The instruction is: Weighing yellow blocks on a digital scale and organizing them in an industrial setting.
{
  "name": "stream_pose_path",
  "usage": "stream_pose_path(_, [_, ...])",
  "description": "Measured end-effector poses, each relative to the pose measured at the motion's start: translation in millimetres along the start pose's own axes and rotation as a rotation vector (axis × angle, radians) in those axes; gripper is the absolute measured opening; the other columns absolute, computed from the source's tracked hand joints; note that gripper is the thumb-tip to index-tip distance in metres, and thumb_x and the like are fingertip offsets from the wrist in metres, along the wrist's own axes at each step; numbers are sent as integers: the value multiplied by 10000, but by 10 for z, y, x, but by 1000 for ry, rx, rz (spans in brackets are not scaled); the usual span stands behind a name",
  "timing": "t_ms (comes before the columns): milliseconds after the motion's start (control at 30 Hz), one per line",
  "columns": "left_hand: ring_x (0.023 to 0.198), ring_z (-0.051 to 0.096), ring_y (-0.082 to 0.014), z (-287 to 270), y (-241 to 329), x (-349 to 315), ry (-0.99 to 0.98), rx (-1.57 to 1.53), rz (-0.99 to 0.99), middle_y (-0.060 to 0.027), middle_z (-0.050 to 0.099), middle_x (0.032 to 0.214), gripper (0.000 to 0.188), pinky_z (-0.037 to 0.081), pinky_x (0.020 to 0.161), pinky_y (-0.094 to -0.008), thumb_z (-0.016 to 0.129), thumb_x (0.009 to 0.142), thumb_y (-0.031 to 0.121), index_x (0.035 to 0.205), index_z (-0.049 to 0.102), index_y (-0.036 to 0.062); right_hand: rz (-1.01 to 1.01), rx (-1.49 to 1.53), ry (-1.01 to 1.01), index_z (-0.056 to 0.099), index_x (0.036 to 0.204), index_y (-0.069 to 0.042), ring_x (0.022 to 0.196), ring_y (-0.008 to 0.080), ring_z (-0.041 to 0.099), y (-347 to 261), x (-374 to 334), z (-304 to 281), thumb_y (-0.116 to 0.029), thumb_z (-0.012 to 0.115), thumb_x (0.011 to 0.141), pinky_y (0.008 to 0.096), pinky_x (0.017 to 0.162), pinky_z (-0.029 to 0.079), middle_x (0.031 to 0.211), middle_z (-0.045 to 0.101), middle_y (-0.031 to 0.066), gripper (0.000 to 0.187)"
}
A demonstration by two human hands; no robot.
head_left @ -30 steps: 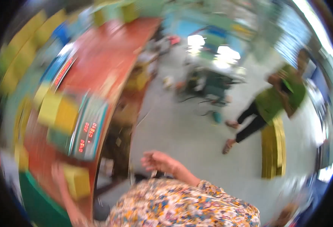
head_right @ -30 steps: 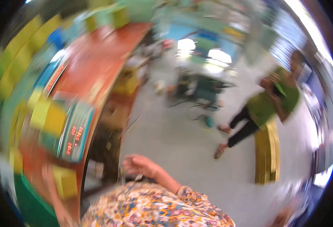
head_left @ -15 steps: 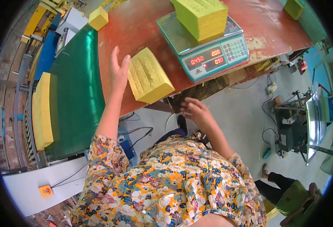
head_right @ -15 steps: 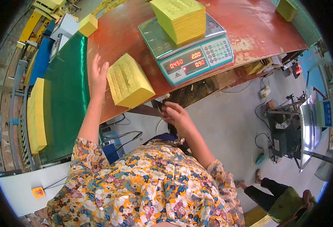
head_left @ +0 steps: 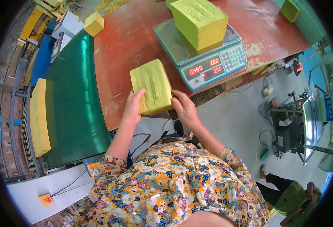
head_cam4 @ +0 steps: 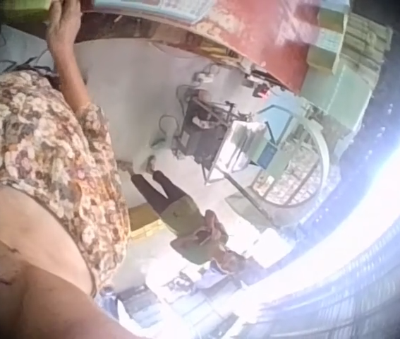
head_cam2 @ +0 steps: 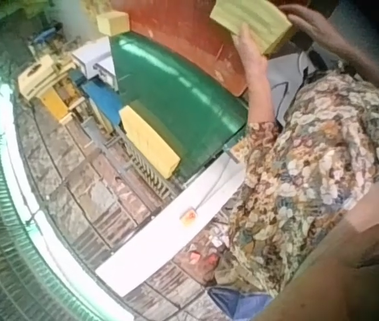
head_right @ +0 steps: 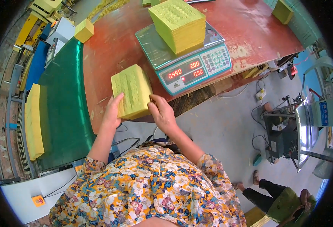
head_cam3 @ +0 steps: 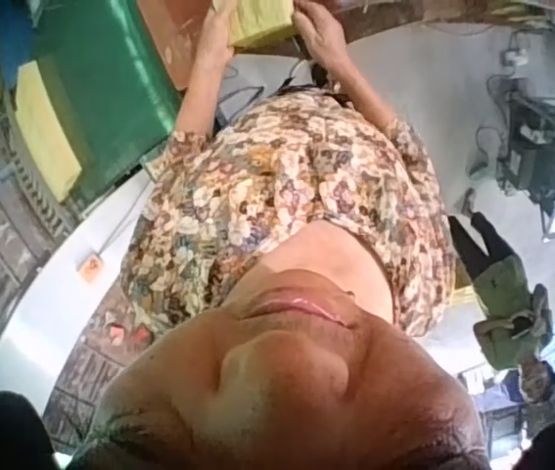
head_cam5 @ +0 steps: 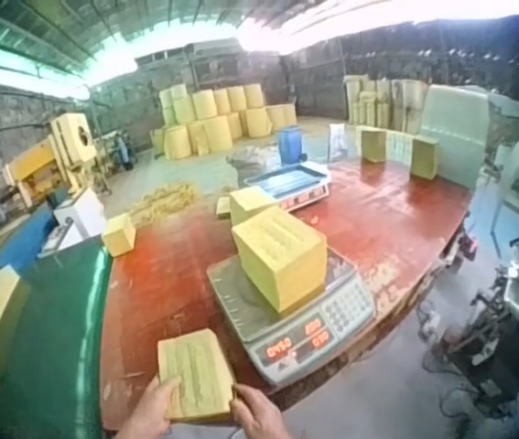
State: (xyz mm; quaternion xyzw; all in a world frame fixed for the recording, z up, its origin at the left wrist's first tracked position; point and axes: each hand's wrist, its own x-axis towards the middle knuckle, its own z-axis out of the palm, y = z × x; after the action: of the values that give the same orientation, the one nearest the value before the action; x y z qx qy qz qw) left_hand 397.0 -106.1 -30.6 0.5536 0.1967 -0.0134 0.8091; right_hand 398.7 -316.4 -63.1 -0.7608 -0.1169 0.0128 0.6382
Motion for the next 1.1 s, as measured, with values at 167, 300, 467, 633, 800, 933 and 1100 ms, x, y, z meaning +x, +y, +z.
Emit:
stream_pose_path(167, [1135, 586, -193, 40, -8, -273, -36, 83, -112, -92, 588, 1255, 468, 475, 961, -351, 583, 941, 181, 1359, 447, 23, 231, 286, -24, 599, 1176, 20, 976, 175, 606, 103, -307, -164, -179, 575, 947, 317, 867, 482, 1082, 644, 105, 304])
stream_pose_path(300, [1137, 586, -192, 194, -1, -391, -43, 71, -125, -90, 586, 1261, 471, 478, 961, -349, 582, 940, 171, 1363, 442, 16, 520, 581, 10, 583, 1209, 22, 968, 145, 609, 490, -243, -141, -251, 570, 970, 289, 850, 489, 1081, 646, 90, 363])
stream_pose_path(467, [1146, 582, -193, 59, -44, -548, -99, 88, -165, -90, 579, 1282, 497, 488, 950, -345, 588, 947, 212, 1379, 429, 23, 708, 988, -176, 538, 1266, 34, 1067, 182, 620, 437, -156, -124, -293, 537, 999, 303, 911, 488, 1174, 637, 107, 422])
stream_pose_path(633, [1167, 583, -214, -39, -167, -723, -53, 92, -382, -79, 580, 1309, 555, 472, 988, -409, 603, 939, 347, 1393, 438, 73, 685, 1012, -174, 553, 1231, 11, 990, 162, 631, 477, -345, -152, -319, 564, 977, 297, 834, 505, 1110, 644, 85, 417])
stream_pose_path(800, [1224, 549, -227, -32, -425, -793, -126, -198, -315, -81, 558, 1347, 592, 433, 1038, -409, 619, 931, 353, 1403, 421, 55, 674, 947, -188, 529, 1293, -4, 1045, 168, 610, 306, -423, -249, -276, 543, 983, 307, 903, 479, 1174, 626, 88, 413])
stream_pose_path(933, [1250, 529, -244, 20, -525, -1009, -38, -236, -228, -99, 530, 1386, 600, 409, 1065, -426, 615, 932, 331, 1420, 404, 51, 607, 804, -253, 491, 1356, 12, 1097, 161, 580, 118, -493, -470, -252, 536, 985, 302, 946, 455, 1227, 610, 104, 458])
stream_pose_path(1100, [1261, 518, -251, 181, -195, -1251, -40, -186, -170, -114, 520, 1388, 667, 420, 1066, -422, 655, 898, 356, 1427, 392, 46, 372, 507, -356, 496, 1364, -14, 1100, 165, 569, -227, -402, -723, -278, 535, 982, 312, 915, 472, 1217, 610, 108, 466])
